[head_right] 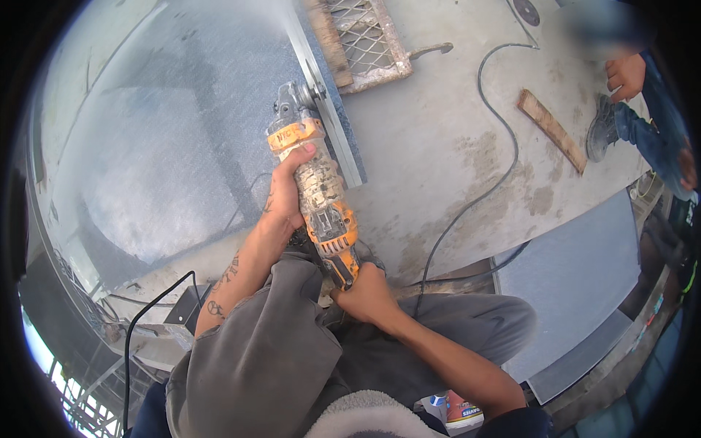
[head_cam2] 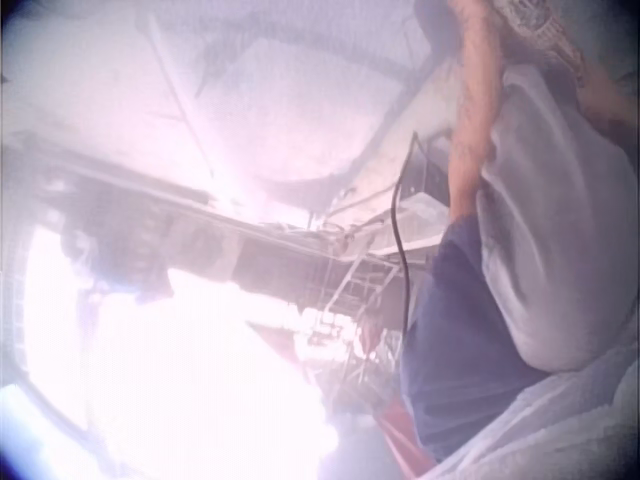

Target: The person uses an angle grinder to cut a large metal sheet along a straight line. After completing the cut, the person sets the tool down and moves the cut piece aside.

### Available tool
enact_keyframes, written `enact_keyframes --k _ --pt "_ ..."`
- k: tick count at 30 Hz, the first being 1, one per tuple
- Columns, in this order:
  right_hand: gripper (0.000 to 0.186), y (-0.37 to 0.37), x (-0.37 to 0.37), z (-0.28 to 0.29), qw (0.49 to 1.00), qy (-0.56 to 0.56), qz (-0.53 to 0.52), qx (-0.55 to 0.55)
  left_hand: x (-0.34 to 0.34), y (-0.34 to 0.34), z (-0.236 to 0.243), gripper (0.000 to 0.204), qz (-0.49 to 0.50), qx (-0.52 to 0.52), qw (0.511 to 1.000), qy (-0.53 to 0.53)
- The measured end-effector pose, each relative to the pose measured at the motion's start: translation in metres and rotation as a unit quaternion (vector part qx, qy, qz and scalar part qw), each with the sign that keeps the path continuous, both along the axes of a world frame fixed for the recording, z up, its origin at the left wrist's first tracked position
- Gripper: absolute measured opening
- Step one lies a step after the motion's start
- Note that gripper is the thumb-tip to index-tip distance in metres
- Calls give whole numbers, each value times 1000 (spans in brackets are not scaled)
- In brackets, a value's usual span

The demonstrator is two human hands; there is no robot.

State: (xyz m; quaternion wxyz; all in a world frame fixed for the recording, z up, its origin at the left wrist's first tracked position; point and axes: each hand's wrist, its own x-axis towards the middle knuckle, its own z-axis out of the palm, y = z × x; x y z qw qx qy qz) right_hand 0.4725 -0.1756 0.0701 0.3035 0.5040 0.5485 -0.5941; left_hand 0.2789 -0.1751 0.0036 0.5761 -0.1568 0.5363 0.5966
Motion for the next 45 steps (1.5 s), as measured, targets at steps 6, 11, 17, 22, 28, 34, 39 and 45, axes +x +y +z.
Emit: enact_keyframes --k 6,11,17,22,28,34,39,45 --pt "42 8 -20 -18 1000 -10 -14 -10 -25 14 -6 53 -5 11 1000 -4" --pt "39 -7 9 7 1000 14 -5 -5 8 -6 1 50 6 -12 1000 3" --pt "39 -2 3 1 1000 -3 -7 7 4 -3 -1 54 0 -6 1000 6" --pt "32 7 -17 -15 1000 -9 -25 -7 -21 12 -4 52 -6 17 1000 4" --pt "38 -8 5 10 1000 15 -7 0 9 -7 5 49 3 -3 1000 -1" --pt "37 -2 3 3 1000 6 -17 -14 4 -3 1 55 -3 1 1000 3" --pt "37 5 -15 -9 1000 -17 -15 -9 -18 10 -2 54 -8 33 999 -3" --pt "34 -4 4 11 1000 10 -22 -15 5 -6 5 57 -14 3 1000 -14"
